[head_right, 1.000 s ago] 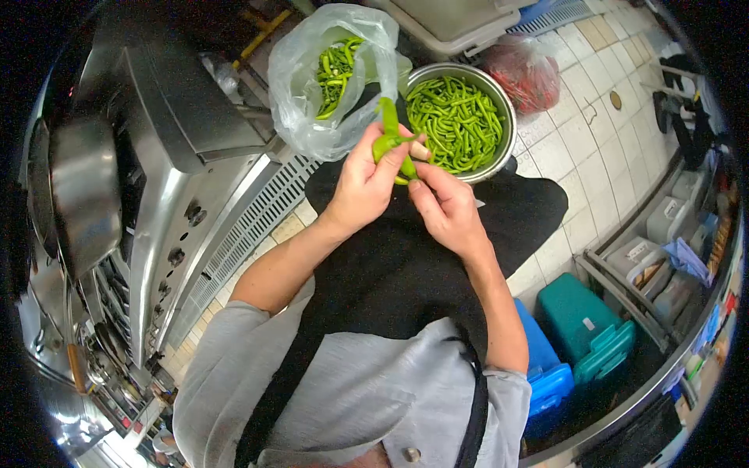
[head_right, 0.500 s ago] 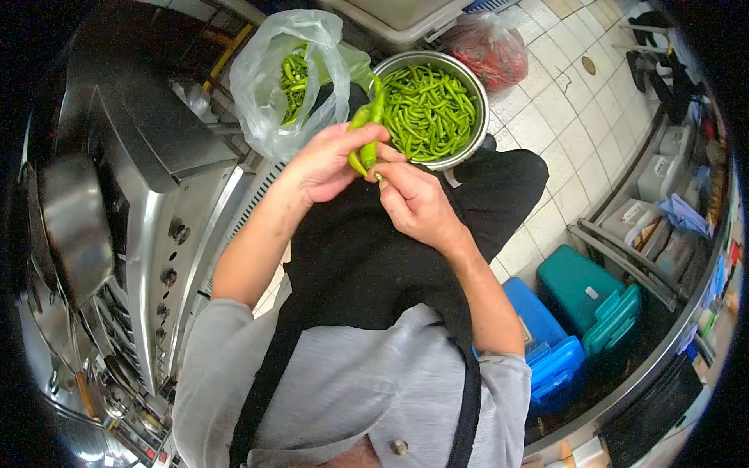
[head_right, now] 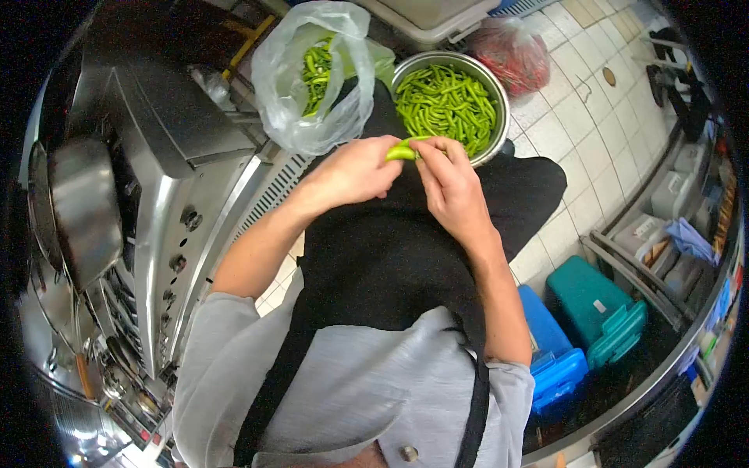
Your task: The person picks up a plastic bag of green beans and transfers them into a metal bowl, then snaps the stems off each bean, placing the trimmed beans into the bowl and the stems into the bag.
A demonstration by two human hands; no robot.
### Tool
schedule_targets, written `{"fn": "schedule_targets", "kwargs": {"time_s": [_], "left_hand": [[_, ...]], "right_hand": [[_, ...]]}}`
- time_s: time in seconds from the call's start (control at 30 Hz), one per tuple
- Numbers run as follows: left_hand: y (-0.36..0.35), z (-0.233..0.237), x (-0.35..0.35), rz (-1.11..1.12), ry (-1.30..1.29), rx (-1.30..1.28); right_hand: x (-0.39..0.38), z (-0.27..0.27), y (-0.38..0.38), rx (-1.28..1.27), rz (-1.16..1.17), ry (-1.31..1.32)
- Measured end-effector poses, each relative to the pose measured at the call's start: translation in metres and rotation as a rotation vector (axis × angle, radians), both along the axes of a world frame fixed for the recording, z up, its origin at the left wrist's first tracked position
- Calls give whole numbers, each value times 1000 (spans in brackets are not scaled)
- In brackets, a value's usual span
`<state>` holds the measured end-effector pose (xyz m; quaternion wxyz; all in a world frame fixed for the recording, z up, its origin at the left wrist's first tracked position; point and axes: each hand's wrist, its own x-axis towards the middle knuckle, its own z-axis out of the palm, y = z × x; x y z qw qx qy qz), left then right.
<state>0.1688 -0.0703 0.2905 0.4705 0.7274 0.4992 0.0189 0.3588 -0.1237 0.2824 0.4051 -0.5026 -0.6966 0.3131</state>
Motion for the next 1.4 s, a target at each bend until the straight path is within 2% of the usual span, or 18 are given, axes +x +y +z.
{"fn": "schedule_targets", "kwargs": {"time_s": [0.1, 0.2, 0.33, 0.4, 0.47, 0.53, 0.6, 0.7, 0.9, 0.97, 1.07, 1.13, 1.2, 1.23, 1.27, 1.33, 1.37, 1.4], "left_hand": [[-2, -2, 2, -12, 76, 40], [-4, -2, 7, -6, -4, 13], [-5, 29, 3, -143, -99, 9], [-5, 37, 0, -84, -167, -319], [-10, 14, -1, -77, -204, -294], [-8, 7, 4, 26, -354, -534], [-9, 8, 13, 48, -413, -588], [-7, 1, 23, 70, -617, -755], [-1, -2, 32, -39, -676, -902], [-5, -18, 34, 34, -727, -984], [-1, -35, 39, 78, -841, -1116], [2, -53, 52, 303, -787, -1026], [8, -66, 75, 510, -756, -677], [21, -63, 73, 379, -516, -469], [29, -104, 74, 315, -353, -125], [33, -31, 58, 173, -93, -23], [28, -39, 47, 126, -182, 309], [29, -2, 31, 154, -231, 186]], "right_hand": [[3, 2, -4, -108, 22, -27], [6, -5, -10, -168, 21, -23], [9, -12, -26, -146, 57, 40], [11, -6, -31, -204, 98, 70], [14, -6, -34, -233, 90, 98], [19, -6, -35, -263, 83, 123], [26, -4, -33, -350, 45, 182], [35, -5, -32, -277, 27, 225], [47, -9, -44, -382, -21, 324], [51, -19, -53, -768, -54, 660], [23, -1, -53, -536, 71, 698], [23, -11, -52, -488, 73, 626], [31, -12, -49, -755, -59, 697], [32, -12, -46, -732, -96, 664], [34, -16, -48, -741, -87, 742], [33, -14, -49, -735, -99, 699], [32, -17, -50, -764, -104, 729], [32, -22, -52, -791, -117, 758]]}}
